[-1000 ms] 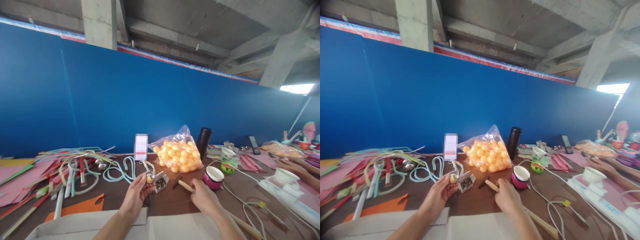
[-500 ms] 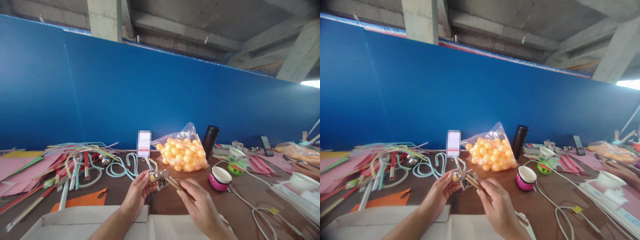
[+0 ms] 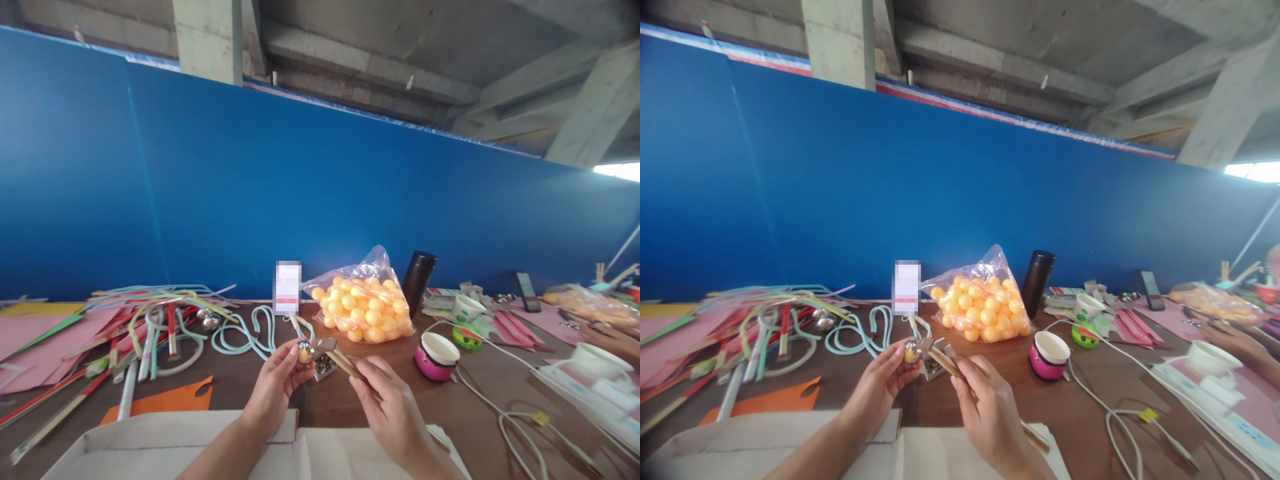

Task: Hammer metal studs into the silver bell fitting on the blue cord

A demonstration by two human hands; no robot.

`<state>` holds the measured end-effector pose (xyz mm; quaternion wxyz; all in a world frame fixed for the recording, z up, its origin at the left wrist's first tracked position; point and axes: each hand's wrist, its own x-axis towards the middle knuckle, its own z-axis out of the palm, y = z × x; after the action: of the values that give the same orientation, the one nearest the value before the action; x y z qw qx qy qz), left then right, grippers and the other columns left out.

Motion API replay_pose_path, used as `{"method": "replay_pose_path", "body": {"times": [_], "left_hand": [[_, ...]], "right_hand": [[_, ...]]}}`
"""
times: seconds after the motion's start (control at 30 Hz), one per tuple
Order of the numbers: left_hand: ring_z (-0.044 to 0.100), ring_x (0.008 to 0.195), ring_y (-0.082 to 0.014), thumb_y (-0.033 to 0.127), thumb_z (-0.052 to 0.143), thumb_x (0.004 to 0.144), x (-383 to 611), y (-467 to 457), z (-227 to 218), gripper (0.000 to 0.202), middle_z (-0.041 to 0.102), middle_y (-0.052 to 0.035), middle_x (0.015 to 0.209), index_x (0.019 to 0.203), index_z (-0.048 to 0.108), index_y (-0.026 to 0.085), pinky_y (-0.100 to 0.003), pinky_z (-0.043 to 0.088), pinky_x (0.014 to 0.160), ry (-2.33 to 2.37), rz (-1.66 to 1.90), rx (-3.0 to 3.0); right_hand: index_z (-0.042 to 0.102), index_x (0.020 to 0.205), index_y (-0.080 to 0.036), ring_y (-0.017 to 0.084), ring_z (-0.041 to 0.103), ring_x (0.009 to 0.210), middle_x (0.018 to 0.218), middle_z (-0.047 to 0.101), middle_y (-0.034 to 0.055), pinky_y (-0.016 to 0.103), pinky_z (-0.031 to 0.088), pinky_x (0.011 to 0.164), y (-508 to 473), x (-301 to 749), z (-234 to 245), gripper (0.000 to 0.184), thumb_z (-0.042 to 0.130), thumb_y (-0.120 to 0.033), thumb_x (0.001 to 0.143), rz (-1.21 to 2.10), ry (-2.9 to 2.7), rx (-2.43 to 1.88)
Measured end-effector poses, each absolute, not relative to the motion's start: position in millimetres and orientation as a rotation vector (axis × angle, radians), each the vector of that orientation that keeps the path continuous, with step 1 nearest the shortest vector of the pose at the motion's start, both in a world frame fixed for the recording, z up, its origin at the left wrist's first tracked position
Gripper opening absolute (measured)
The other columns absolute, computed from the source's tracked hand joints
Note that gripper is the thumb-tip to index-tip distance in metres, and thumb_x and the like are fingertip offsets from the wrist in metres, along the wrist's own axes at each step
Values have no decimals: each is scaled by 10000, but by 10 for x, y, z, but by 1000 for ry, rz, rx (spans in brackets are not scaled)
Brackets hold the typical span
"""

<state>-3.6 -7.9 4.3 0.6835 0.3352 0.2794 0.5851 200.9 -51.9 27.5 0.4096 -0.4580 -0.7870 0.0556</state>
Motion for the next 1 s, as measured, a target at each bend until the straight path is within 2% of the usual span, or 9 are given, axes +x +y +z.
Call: {"method": "replay_pose_path", "body": {"times": [0.27,0.47,0.63,0.87,1.0], "left_hand": [[644,759,-160,348,683,739,-20,-77,70,335,690,-85,902,1002,656,142,-276,515,735,653,1349,746],[646,780,-167,357,687,733,-17,-86,78,356,690,-84,914,1022,655,153,-286,511,751,665,1360,746],[639,773,-154,344,682,741,-15,-72,72,335,684,-78,920,1013,653,150,-285,508,766,663,1371,750],[635,795,-156,344,654,769,-20,-74,43,340,677,-84,932,1044,641,144,-293,504,786,644,1380,766],[640,784,-160,350,681,739,-17,-70,48,338,687,-81,923,1012,656,153,-291,507,771,646,1385,762]], "right_hand": [[562,1160,-222,194,598,887,983,611,82,293,505,794,-534,1985,308,295,435,-177,897,75,-2047,-1171],[536,1189,-211,217,591,931,1014,606,104,314,503,806,-542,2003,303,310,434,-179,899,30,-1984,-1136],[560,1172,-235,200,607,872,976,618,78,293,511,773,-549,2002,329,311,447,-176,889,35,-2058,-1197],[535,1178,-205,210,586,942,1025,602,98,305,492,814,-537,2029,282,301,437,-176,894,1,-1983,-1158],[554,1164,-217,202,594,897,991,607,89,303,501,795,-553,1993,306,296,427,-188,898,46,-2053,-1178]]}}
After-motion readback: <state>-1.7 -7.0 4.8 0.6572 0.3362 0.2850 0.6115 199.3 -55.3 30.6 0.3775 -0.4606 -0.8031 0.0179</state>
